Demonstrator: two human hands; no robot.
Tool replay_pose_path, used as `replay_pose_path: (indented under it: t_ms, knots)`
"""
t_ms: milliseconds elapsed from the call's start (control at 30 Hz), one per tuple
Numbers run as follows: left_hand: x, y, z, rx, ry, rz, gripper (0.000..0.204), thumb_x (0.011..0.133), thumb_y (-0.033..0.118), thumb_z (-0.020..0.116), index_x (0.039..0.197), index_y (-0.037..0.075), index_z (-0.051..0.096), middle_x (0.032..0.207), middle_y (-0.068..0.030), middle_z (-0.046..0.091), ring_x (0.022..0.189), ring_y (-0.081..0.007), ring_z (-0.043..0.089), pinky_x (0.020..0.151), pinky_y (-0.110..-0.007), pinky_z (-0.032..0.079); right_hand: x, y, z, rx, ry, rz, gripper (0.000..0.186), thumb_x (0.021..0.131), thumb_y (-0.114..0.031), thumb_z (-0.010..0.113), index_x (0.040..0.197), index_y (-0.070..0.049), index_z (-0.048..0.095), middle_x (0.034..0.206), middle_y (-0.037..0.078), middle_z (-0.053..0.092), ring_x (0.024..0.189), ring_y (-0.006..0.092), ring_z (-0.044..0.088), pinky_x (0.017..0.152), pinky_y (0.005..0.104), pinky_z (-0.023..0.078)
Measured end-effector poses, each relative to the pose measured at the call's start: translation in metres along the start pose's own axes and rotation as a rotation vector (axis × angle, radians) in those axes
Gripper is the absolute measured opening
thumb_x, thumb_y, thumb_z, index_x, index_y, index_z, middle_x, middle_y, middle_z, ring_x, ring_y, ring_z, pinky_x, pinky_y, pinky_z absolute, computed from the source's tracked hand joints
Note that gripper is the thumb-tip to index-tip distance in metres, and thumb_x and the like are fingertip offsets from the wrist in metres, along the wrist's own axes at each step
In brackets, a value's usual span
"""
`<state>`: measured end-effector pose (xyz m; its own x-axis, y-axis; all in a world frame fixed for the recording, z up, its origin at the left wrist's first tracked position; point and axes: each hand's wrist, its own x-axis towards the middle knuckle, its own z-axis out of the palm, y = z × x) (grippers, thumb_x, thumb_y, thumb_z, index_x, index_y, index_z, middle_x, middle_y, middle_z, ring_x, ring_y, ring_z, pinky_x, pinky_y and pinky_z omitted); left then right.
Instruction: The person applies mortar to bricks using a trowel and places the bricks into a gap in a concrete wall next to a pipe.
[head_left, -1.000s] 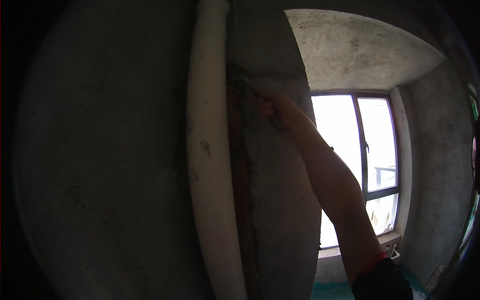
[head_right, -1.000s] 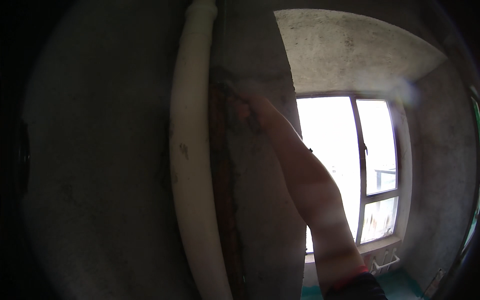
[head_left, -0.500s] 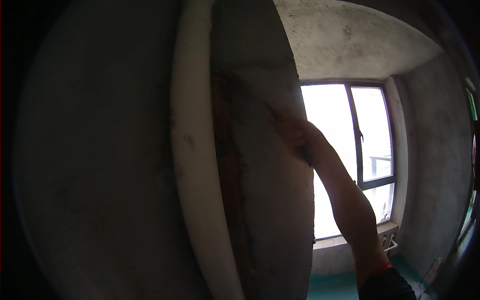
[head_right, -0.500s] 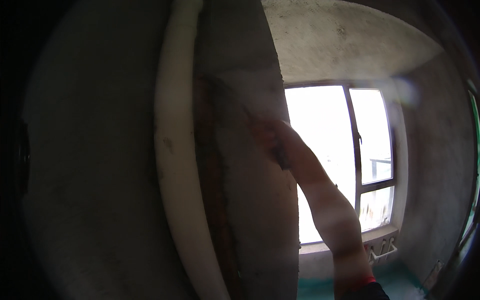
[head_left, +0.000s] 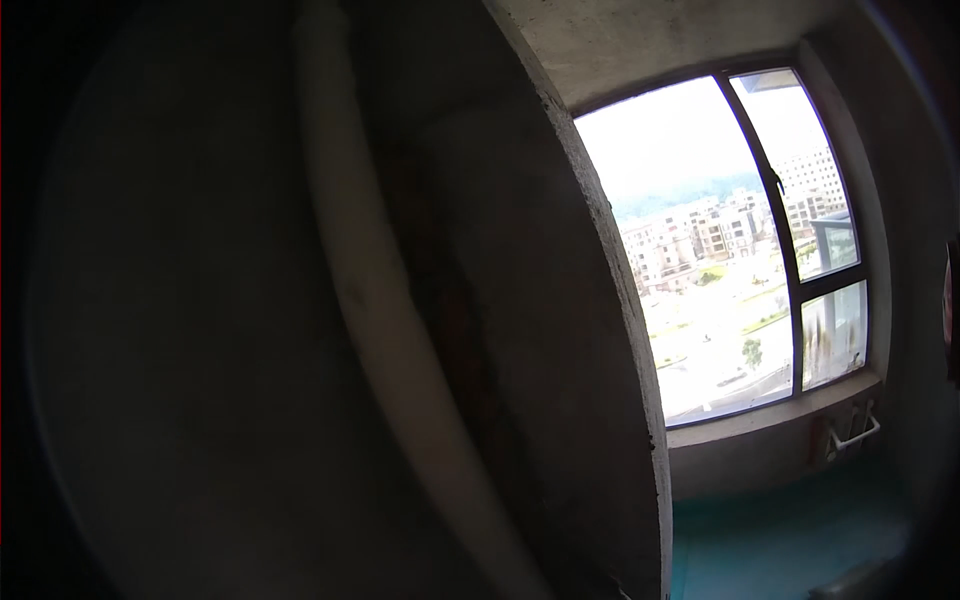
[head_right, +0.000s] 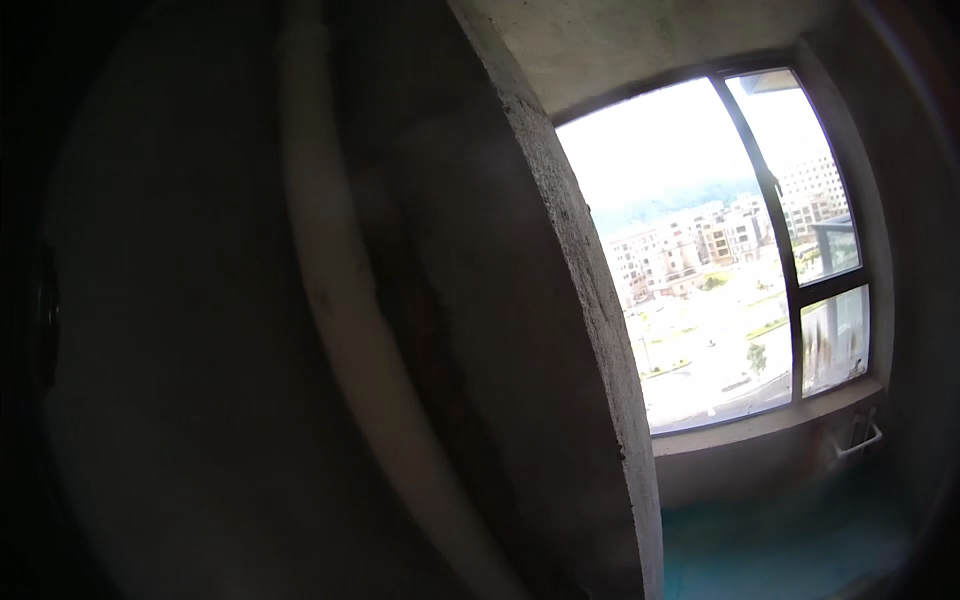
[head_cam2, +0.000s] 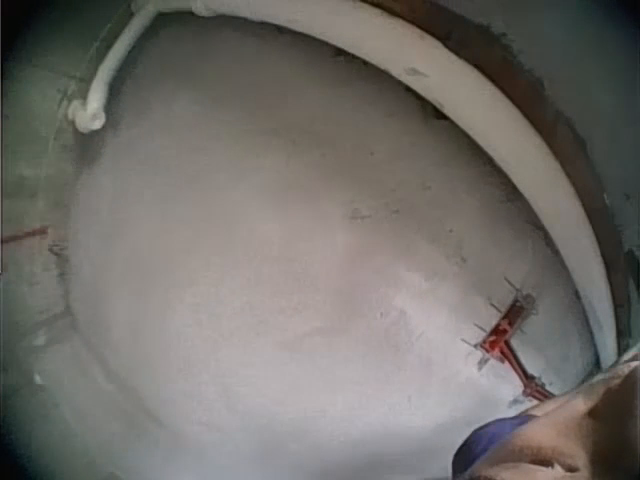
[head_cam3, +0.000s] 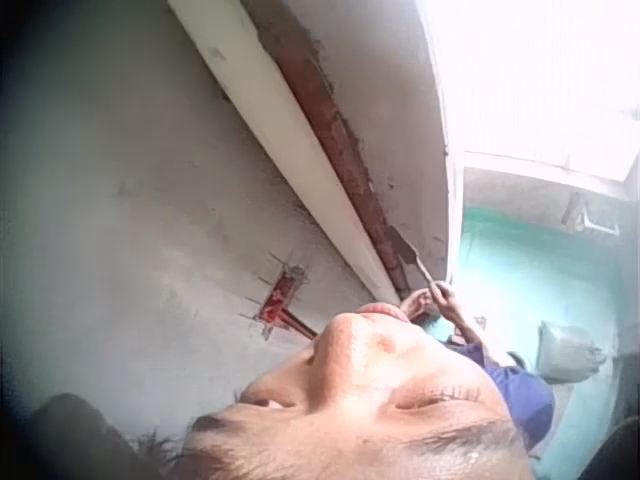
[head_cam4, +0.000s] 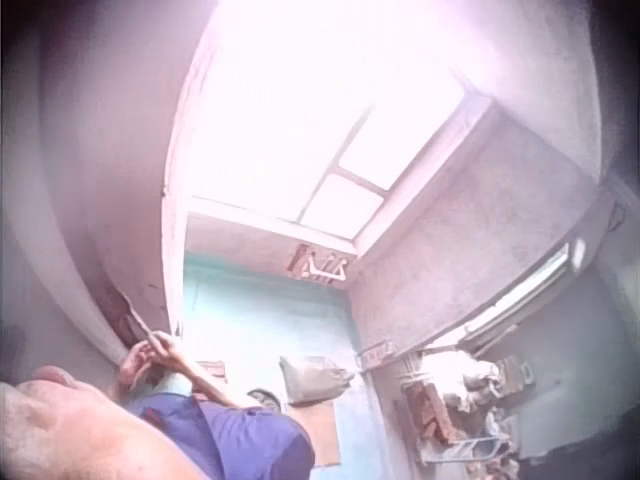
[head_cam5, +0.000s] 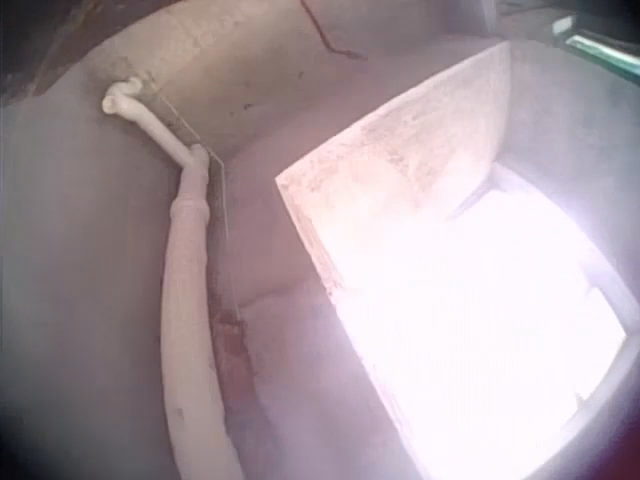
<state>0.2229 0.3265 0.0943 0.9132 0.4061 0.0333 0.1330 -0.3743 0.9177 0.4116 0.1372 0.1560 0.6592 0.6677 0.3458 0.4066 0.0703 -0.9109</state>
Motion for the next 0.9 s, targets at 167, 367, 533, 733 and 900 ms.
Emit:
replay_pose_path:
  t_ms: [167, 367, 533, 733, 900]
  knots:
    - [-0.024, 0.030, 0.049, -0.059, -0.116, -0.138, 0.026, 0.094, 0.023, 0.053, 0.110, 0.003, 0.058, 0.103, -0.0126, 0.062, 0.092, -0.0249, 0.062, 0.080, -0.034, 0.050, -0.084, 0.037, -0.016, -0.277, -0.181, 0.036, 0.032, 0.090, -0.014, 0.057, 0.120, -0.003, 0.054, 0.086, 0.019, 0.063, 0.078, 0.0320, 0.064, 0.068, 0.0402, 0.050]
    - [-0.071, 0.046, 0.112, -0.178, -0.173, -0.357, 0.024, 0.093, 0.024, 0.053, 0.107, 0.005, 0.057, 0.099, -0.0106, 0.062, 0.088, -0.0228, 0.062, 0.077, -0.033, 0.050, -0.156, 0.062, -0.089, -0.011, -0.432, 0.462, 0.025, 0.091, -0.022, 0.056, 0.104, -0.001, 0.063, 0.089, 0.017, 0.068, 0.080, 0.0272, 0.067, 0.069, 0.0373, 0.052]
    - [-0.127, 0.040, 0.137, -0.364, -0.144, -0.591, 0.022, 0.093, 0.024, 0.052, 0.105, 0.006, 0.056, 0.096, -0.0089, 0.061, 0.085, -0.0210, 0.061, 0.074, -0.033, 0.051, -0.310, 0.262, -0.149, -0.617, -0.070, 0.119, 0.024, 0.095, -0.022, 0.052, 0.087, -0.001, 0.060, 0.066, 0.008, 0.062, 0.051, 0.0165, 0.057, 0.050, 0.0326, 0.048]
    - [-0.222, -0.009, 0.121, -0.723, 0.151, -1.012, 0.021, 0.092, 0.025, 0.051, 0.103, 0.007, 0.055, 0.093, -0.0069, 0.061, 0.081, -0.0189, 0.061, 0.071, -0.032, 0.052, -0.452, 0.300, -0.251, -0.523, -0.128, 1.184, 0.021, 0.087, -0.020, 0.054, 0.081, -0.001, 0.063, 0.067, 0.012, 0.063, 0.054, 0.0213, 0.060, 0.052, 0.0362, 0.050]
    - [-0.282, -0.083, 0.112, -0.659, 0.644, -1.444, 0.015, 0.082, 0.015, 0.049, 0.073, 0.003, 0.049, 0.083, -0.0203, 0.068, 0.070, -0.0333, 0.067, 0.054, -0.048, 0.052, -0.506, 0.305, -0.275, -0.427, 0.066, 1.548, 0.019, 0.082, -0.018, 0.057, 0.076, -0.001, 0.065, 0.068, 0.015, 0.064, 0.057, 0.0254, 0.062, 0.054, 0.0393, 0.051]
